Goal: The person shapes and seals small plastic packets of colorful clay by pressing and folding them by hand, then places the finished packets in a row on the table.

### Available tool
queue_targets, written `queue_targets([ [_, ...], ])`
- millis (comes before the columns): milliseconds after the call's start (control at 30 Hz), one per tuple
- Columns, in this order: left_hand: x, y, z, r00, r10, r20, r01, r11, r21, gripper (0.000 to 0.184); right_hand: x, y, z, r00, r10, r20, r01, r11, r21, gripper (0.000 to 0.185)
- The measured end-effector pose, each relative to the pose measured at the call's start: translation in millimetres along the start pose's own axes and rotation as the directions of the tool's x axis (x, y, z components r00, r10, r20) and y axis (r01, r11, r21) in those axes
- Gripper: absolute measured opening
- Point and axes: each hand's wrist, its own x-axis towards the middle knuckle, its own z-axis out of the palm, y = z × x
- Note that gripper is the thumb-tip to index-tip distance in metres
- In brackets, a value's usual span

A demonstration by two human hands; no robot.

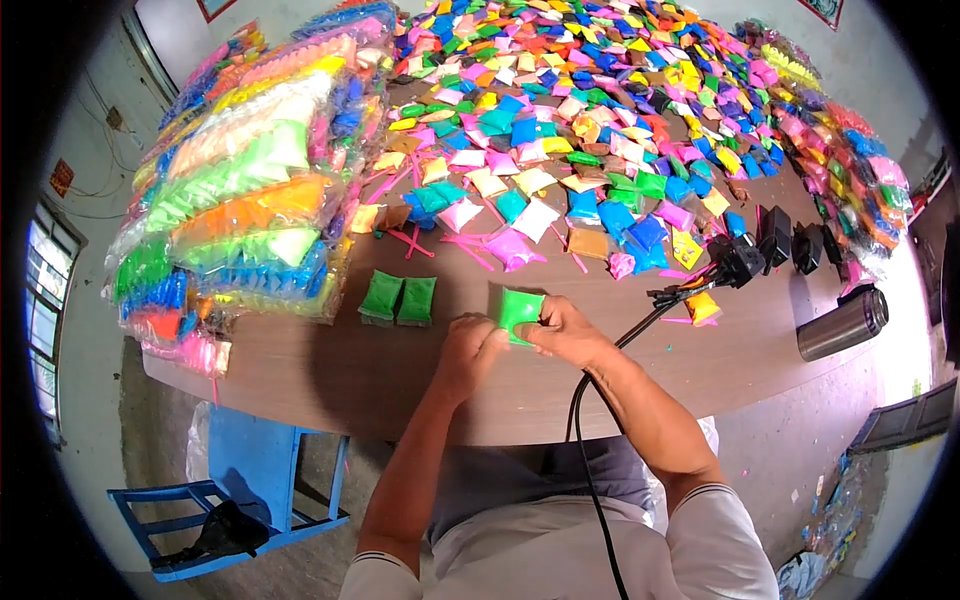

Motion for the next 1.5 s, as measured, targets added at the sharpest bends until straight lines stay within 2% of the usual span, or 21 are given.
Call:
queue_targets([
  [100,0.4,-0.1,-0.7,0.999,0.033,-0.013,-0.032,0.999,0.018,0.025,0.1,-1.6,3.1,0.999,0.014,-0.030,-0.014,1.000,-0.004,0.015],
  [167,1.3,7.8,-3.4,0.999,-0.017,-0.037,0.014,0.997,-0.082,0.026,0.4,-1.5,4.9,0.999,0.029,-0.029,-0.030,0.999,-0.012,0.016],
  [200,1.8,6.8,-3.8,0.999,-0.020,-0.045,0.016,0.997,-0.080,0.026,0.9,1.0,5.6,0.996,0.005,-0.085,0.000,0.999,0.052,0.015],
  [267,2.0,3.1,-4.8,0.998,0.060,0.022,-0.061,0.998,0.030,0.029,3.4,6.6,5.7,0.991,-0.015,-0.132,0.030,0.993,0.112,0.015],
  [300,1.1,3.9,-4.4,0.998,0.056,0.014,-0.056,0.998,0.034,0.029,4.9,9.9,5.1,0.989,-0.033,-0.147,0.044,0.996,0.073,0.015],
  [367,1.3,6.2,-2.3,0.986,0.167,-0.012,-0.164,0.977,0.137,0.029,6.7,15.2,4.3,0.987,-0.053,-0.154,0.058,0.998,0.030,0.015],
  [467,1.3,-2.7,-1.2,0.989,0.146,-0.014,-0.144,0.986,0.089,0.026,9.0,15.2,4.4,0.986,-0.092,-0.141,0.097,0.995,0.029,0.014],
  [533,2.4,1.4,-2.1,0.989,0.141,-0.032,-0.136,0.983,0.126,0.024,9.9,5.5,8.5,0.959,0.028,-0.281,-0.032,0.999,-0.007,0.015],
  [567,1.1,4.2,-1.7,0.990,0.137,-0.039,-0.129,0.979,0.158,0.023,12.2,0.5,13.9,0.949,-0.076,-0.307,0.093,0.995,0.043,0.019],
  [667,-1.0,10.5,-0.7,0.988,0.147,-0.056,-0.133,0.971,0.200,0.023,39.3,19.1,0.4,0.915,-0.156,-0.372,0.139,0.988,-0.071,0.023],
  [800,-4.8,14.6,2.1,0.988,0.123,-0.089,-0.099,0.967,0.233,0.023,58.9,-25.3,22.8,0.944,-0.153,-0.291,0.074,0.961,-0.266,0.028],
  [867,-5.6,14.4,0.7,0.994,0.103,-0.045,-0.090,0.968,0.236,0.021,77.7,-29.2,42.2,0.952,-0.192,-0.237,0.137,0.963,-0.232,0.030],
  [933,-6.1,13.2,4.2,0.989,0.114,-0.094,-0.092,0.973,0.209,0.017,95.0,-35.2,59.3,0.980,-0.088,-0.176,0.052,0.978,-0.201,0.030],
  [1000,-6.5,10.3,4.3,0.985,0.135,-0.105,-0.115,0.977,0.180,0.012,108.8,-36.0,73.3,0.983,-0.066,-0.170,0.022,0.969,-0.247,0.031],
  [1067,-9.2,8.4,1.6,0.995,0.082,-0.063,-0.068,0.978,0.199,0.011,118.5,-30.6,83.1,0.985,-0.043,-0.165,-0.008,0.956,-0.292,0.032],
  [1133,-10.7,0.1,8.3,0.996,0.030,-0.080,-0.014,0.982,0.187,0.013,129.9,-13.9,87.7,0.982,-0.148,-0.121,0.104,0.944,-0.313,0.035],
  [1167,-9.6,1.9,7.9,0.996,0.029,-0.085,-0.012,0.982,0.189,0.013,145.0,13.6,84.2,0.875,-0.470,-0.118,0.356,0.789,-0.502,0.038],
  [1200,-8.8,5.5,7.0,0.994,0.023,-0.105,-0.005,0.986,0.168,0.013,144.4,12.2,85.4,0.875,-0.470,-0.113,0.358,0.787,-0.502,0.038],
  [1267,-8.5,8.9,4.0,0.992,0.016,-0.129,0.003,0.989,0.147,0.014,141.9,8.7,84.3,0.921,-0.339,-0.189,0.189,0.817,-0.544,0.041],
  [1400,-7.3,13.1,2.5,0.995,0.031,-0.099,-0.012,0.982,0.191,0.016,130.0,-5.2,84.0,0.908,-0.373,-0.191,0.171,0.746,-0.643,0.042],
  [1500,-7.9,13.9,4.8,0.994,-0.021,-0.110,0.038,0.987,0.155,0.019,119.4,-16.9,87.1,0.883,-0.460,-0.096,0.271,0.664,-0.697,0.040],
])
